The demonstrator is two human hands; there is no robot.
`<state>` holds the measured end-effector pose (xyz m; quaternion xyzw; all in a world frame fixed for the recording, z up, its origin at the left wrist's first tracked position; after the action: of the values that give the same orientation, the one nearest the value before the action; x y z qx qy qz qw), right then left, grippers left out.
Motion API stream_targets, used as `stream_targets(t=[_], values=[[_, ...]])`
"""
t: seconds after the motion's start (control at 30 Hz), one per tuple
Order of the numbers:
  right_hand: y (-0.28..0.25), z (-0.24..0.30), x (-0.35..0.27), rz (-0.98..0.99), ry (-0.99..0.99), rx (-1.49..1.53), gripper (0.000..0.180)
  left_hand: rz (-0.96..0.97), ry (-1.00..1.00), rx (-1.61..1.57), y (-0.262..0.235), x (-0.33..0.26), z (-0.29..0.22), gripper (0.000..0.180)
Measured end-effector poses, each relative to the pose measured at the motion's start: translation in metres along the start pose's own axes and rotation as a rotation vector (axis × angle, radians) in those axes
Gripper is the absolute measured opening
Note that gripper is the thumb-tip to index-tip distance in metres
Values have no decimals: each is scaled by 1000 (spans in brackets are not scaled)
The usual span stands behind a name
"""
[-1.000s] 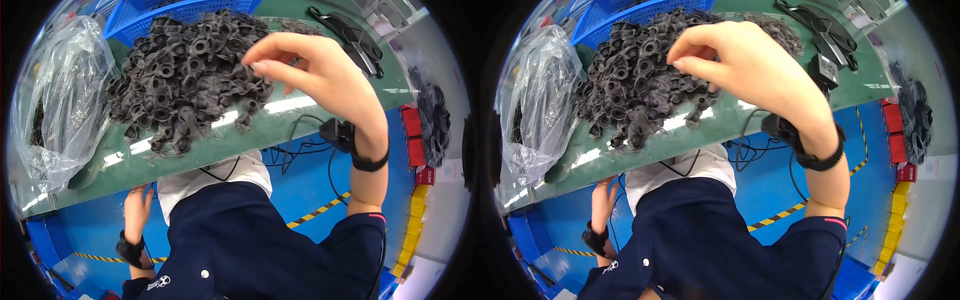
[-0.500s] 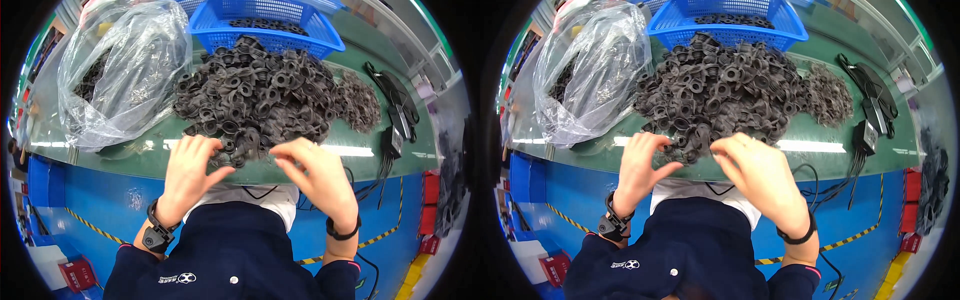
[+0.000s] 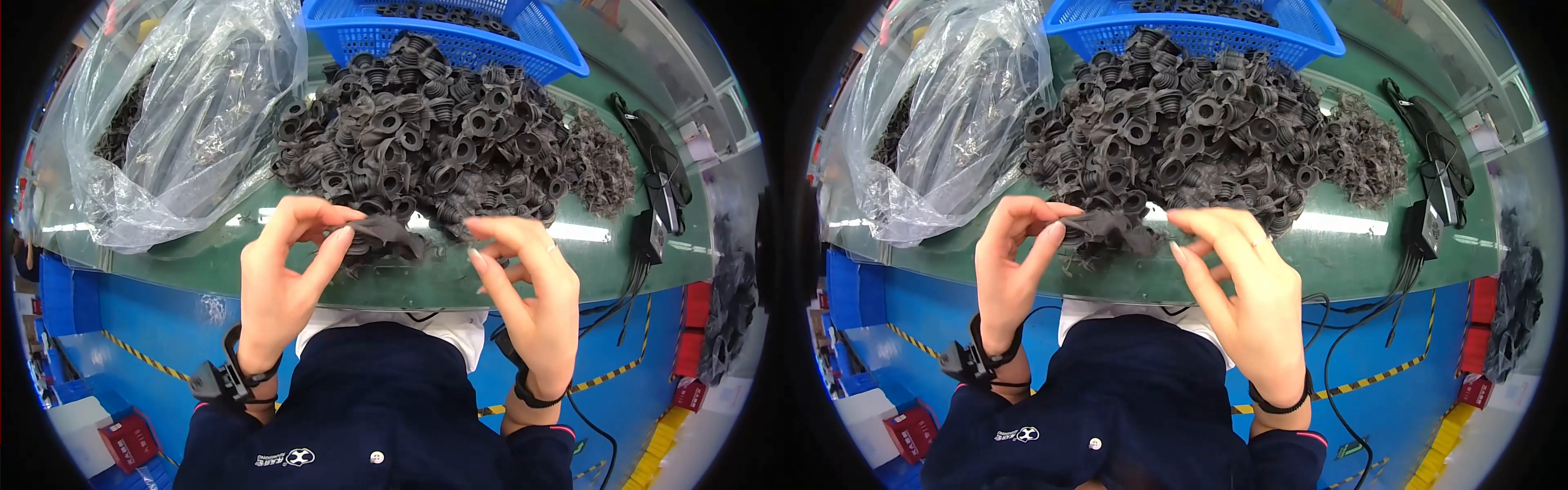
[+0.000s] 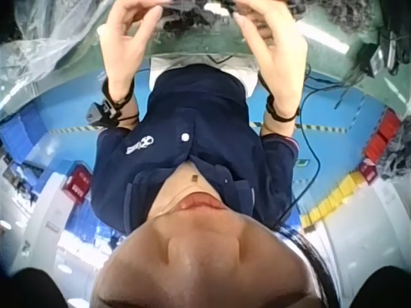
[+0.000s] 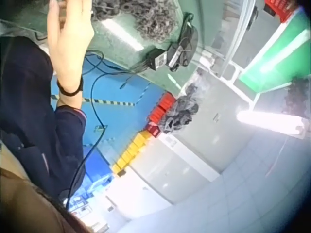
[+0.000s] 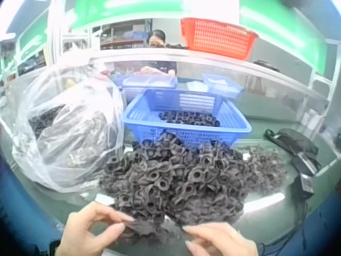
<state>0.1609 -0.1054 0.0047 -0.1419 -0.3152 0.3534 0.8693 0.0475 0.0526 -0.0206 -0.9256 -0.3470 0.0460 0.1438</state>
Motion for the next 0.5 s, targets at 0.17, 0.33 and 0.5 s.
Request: stream_targets(t=[0.17, 0.33, 0.5], values=[[36, -1, 10, 162, -68, 149, 46, 139, -186, -429, 3, 9, -6, 11], [49, 6, 22, 191, -196, 171, 49, 248, -112, -413, 11, 22, -24, 13], [47, -28, 21, 185, 62, 490, 27, 145, -132, -497, -22, 44, -24, 15]])
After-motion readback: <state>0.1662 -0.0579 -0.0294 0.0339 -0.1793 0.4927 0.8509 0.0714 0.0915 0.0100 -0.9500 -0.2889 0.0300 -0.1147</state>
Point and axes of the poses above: each hand's wrist, its own x-axis towards the middle knuckle, its own y-axis out of the palm, z = x × y, the point moved 9 cm from there along x, towards the middle knuckle, and after that the axes turned 15 degrees about -y, right-handed, at the moved point
